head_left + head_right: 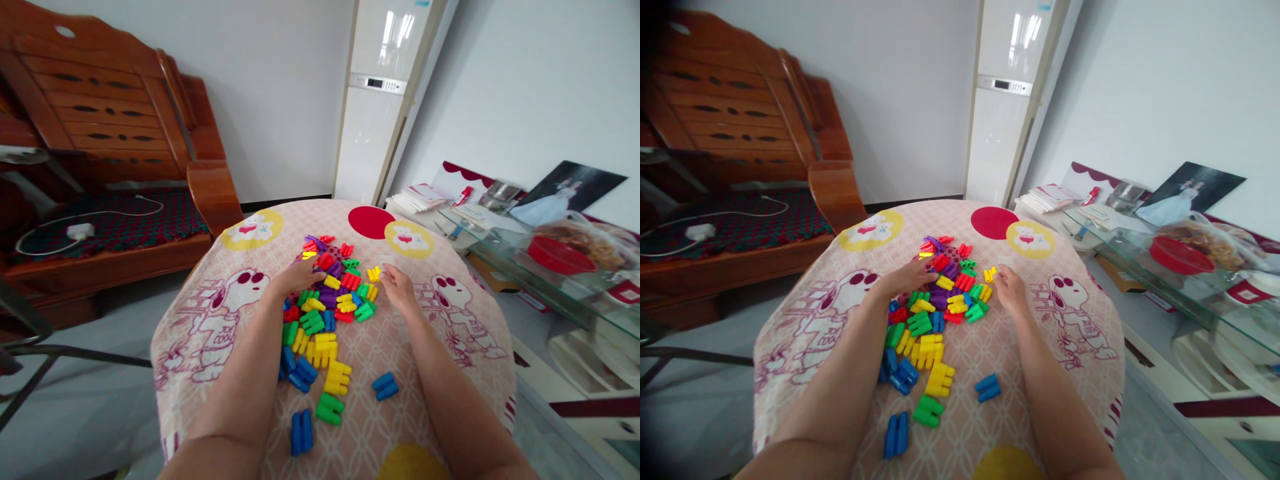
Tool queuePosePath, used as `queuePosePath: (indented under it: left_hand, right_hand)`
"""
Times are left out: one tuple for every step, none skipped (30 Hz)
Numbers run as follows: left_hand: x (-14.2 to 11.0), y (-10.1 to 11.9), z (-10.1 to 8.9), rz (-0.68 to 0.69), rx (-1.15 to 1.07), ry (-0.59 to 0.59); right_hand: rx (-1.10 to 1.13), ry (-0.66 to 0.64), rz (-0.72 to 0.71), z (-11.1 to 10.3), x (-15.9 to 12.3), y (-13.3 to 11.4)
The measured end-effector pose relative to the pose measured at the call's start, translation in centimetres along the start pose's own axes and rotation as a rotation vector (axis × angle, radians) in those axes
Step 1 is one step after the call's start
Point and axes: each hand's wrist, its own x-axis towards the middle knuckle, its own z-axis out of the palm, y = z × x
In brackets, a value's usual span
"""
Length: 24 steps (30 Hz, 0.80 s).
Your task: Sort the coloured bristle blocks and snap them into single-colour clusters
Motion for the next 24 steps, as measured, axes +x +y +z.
queuePosePath:
  left_hand:
    - [0.1, 0.6, 0.9, 0.029, -0.053, -0.007]
    - [0.2, 1.2, 1.7, 0.057, -0.107, -0.029]
    - [0.2, 1.8, 2.4, 0.086, -0.162, -0.061]
    - [0.1, 2.3, 2.9, 0.119, -0.223, -0.095]
    - [0.0, 2.7, 3.2, 0.151, -0.284, -0.135]
    - [-0.1, 3.0, 3.3, 0.177, -0.338, -0.175]
    - [-0.2, 3.2, 3.3, 0.196, -0.383, -0.21]
    - [-0.3, 3.2, 3.2, 0.206, -0.42, -0.231]
    - [-0.3, 3.2, 3.0, 0.207, -0.45, -0.235]
    - [-0.2, 3.0, 2.8, 0.199, -0.469, -0.208]
    - [-0.1, 2.8, 2.4, 0.183, -0.473, -0.154]
    - [0.1, 2.6, 2.0, 0.159, -0.467, -0.086]
    - [0.2, 2.3, 1.6, 0.129, -0.456, -0.015]
    - [0.4, 2.0, 1.1, 0.094, -0.443, 0.046]
    - [0.5, 1.6, 0.6, 0.059, -0.433, 0.098]
    - [0.5, 1.3, 0.1, 0.028, -0.428, 0.142]
    - [0.5, 0.9, -0.4, 0.0, -0.429, 0.177]
    - [0.5, 0.5, -1.0, -0.026, -0.428, 0.209]
    - [0.4, 0.0, -1.5, -0.052, -0.42, 0.236]
    - [0.4, -0.5, -1.9, -0.077, -0.405, 0.257]
    - [0.4, -1.0, -2.2, -0.103, -0.384, 0.269]
    - [0.4, -1.5, -2.5, -0.128, -0.352, 0.277]
    - [0.5, -2.0, -2.6, -0.146, -0.306, 0.287]
    - [0.6, -2.4, -2.6, -0.156, -0.25, 0.3]
  right_hand:
    - [0.062, -0.036, -0.017, 0.4, 0.0, 0.3]
    - [0.127, -0.063, -0.042, 0.7, -0.1, 0.4]
    - [0.193, -0.082, -0.067, 0.9, -0.2, 0.5]
    - [0.261, -0.1, -0.086, 1.2, -0.3, 0.6]
    - [0.331, -0.122, -0.098, 1.4, -0.5, 0.5]
    - [0.401, -0.144, -0.104, 1.5, -0.6, 0.4]
    - [0.47, -0.17, -0.109, 1.7, -0.9, 0.2]
    - [0.534, -0.202, -0.116, 1.7, -1.1, -0.1]
    - [0.585, -0.241, -0.124, 1.8, -1.4, -0.5]
    - [0.621, -0.281, -0.135, 1.8, -1.7, -1.1]
    - [0.644, -0.321, -0.15, 1.8, -2.1, -1.8]
    - [0.656, -0.361, -0.171, 1.7, -2.6, -2.5]
    - [0.662, -0.401, -0.196, 1.6, -3.0, -3.3]
    - [0.67, -0.44, -0.224, 1.5, -3.4, -4.0]
    - [0.691, -0.469, -0.247, 1.5, -3.7, -4.6]
    - [0.726, -0.486, -0.261, 1.4, -3.9, -5.0]
    - [0.772, -0.487, -0.26, 1.4, -4.1, -5.1]
    - [0.819, -0.468, -0.244, 1.4, -4.1, -5.1]
    - [0.855, -0.425, -0.217, 1.5, -4.0, -4.8]
    - [0.869, -0.366, -0.186, 1.5, -3.9, -4.3]
    - [0.853, -0.305, -0.158, 1.6, -3.6, -3.7]
    - [0.814, -0.251, -0.135, 1.5, -3.4, -3.1]
    - [0.761, -0.207, -0.117, 1.5, -3.1, -2.4]
    - [0.701, -0.179, -0.105, 1.4, -2.9, -1.8]
